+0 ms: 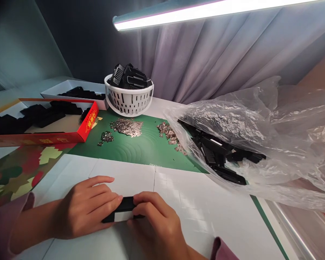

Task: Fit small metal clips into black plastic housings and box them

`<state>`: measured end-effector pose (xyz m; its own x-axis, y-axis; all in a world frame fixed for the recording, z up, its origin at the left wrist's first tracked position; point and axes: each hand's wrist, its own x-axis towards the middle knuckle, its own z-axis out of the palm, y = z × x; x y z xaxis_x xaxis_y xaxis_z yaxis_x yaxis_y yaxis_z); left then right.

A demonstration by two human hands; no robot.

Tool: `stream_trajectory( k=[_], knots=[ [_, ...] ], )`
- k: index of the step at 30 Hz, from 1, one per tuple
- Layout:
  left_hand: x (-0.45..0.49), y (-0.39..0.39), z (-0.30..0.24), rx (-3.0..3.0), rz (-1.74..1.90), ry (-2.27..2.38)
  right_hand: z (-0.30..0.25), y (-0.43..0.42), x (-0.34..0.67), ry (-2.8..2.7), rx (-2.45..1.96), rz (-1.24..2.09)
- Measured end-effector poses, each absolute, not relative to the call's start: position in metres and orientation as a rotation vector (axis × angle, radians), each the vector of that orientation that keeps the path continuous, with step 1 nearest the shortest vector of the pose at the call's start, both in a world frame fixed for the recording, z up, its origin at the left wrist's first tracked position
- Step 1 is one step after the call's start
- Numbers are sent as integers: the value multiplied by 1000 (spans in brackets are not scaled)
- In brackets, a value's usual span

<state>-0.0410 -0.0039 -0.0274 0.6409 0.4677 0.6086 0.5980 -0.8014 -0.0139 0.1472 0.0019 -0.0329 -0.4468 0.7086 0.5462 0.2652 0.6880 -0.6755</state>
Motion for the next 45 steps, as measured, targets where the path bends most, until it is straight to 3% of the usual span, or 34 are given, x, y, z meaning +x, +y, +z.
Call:
stream_trajectory(
  k=[13,22,29,41,45],
  knots=[
    [-41,-4,-26,-2648,-858,-867,-40,-1,152,-2101,-760,662],
    [-41,1,-21,-2755,-759,-1058,-40,10,157,-2342,-651,221],
    [-40,0,-18,-2747,-974,-895,-29,14,152,-2371,-561,291],
    [-39,-3,-18,-2673,-871,-725,-29,15,151,-2338,-459,263],
    [-43,-1,-8,-2754,-866,-861,-35,15,153,-2323,-506,302]
  ],
)
